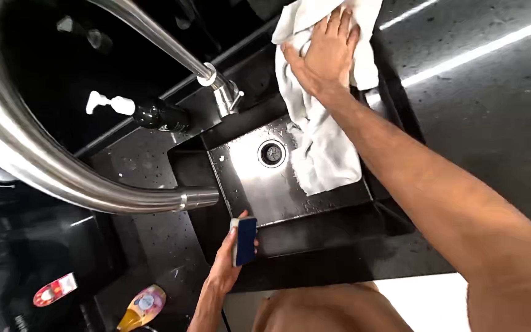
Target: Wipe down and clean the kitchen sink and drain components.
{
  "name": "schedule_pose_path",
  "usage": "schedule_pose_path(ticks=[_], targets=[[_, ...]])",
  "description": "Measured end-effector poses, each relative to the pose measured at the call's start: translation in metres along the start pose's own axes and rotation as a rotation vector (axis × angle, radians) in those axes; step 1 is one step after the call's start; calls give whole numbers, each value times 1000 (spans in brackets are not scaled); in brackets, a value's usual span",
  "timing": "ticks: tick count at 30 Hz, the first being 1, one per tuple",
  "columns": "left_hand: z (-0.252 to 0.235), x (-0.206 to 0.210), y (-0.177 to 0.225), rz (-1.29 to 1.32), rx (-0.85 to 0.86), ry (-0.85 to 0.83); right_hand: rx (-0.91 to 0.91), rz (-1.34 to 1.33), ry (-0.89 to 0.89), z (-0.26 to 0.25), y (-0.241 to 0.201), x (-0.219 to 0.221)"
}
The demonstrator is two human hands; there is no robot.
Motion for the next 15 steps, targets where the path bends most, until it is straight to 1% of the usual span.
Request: schedule_pose_path(ticks=[2, 4, 5, 6, 8, 9, 11, 13, 15], targets=[[1, -1, -5, -78, -11, 17, -121, -17, -91, 33, -24, 9], [-19, 9, 0, -71, 36, 15, -351, -73, -128, 47, -67, 14], [-19, 11, -1, -44, 50, 23, -467, -94, -147, 56, -89, 23], [-20, 12, 0, -14, 62, 33, -556, -102, -187, 61, -105, 31], [-27, 16, 8, 28, 98, 62, -672, -83, -220, 51, -117, 38], [-31, 19, 11, 42, 108, 104, -695, -70, -209, 47, -118, 39], [-45, 22, 13, 32, 108, 235, -681, -69, -172, 47, -118, 41], [-70, 21, 12, -80, 131, 328, -662, -62, -170, 46, -112, 38], [-90, 10, 8, -231, 175, 389, -619, -57, -247, 49, -96, 27]])
Point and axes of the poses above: each hand's wrist, its own z-axis away from the middle knuckle, its own x-axis out of the palm, y = z × x, the point moved 6 cm from there along -z, towards the middle knuckle, and after that the axes turned 7 degrees about y, right-handed, at the moved point
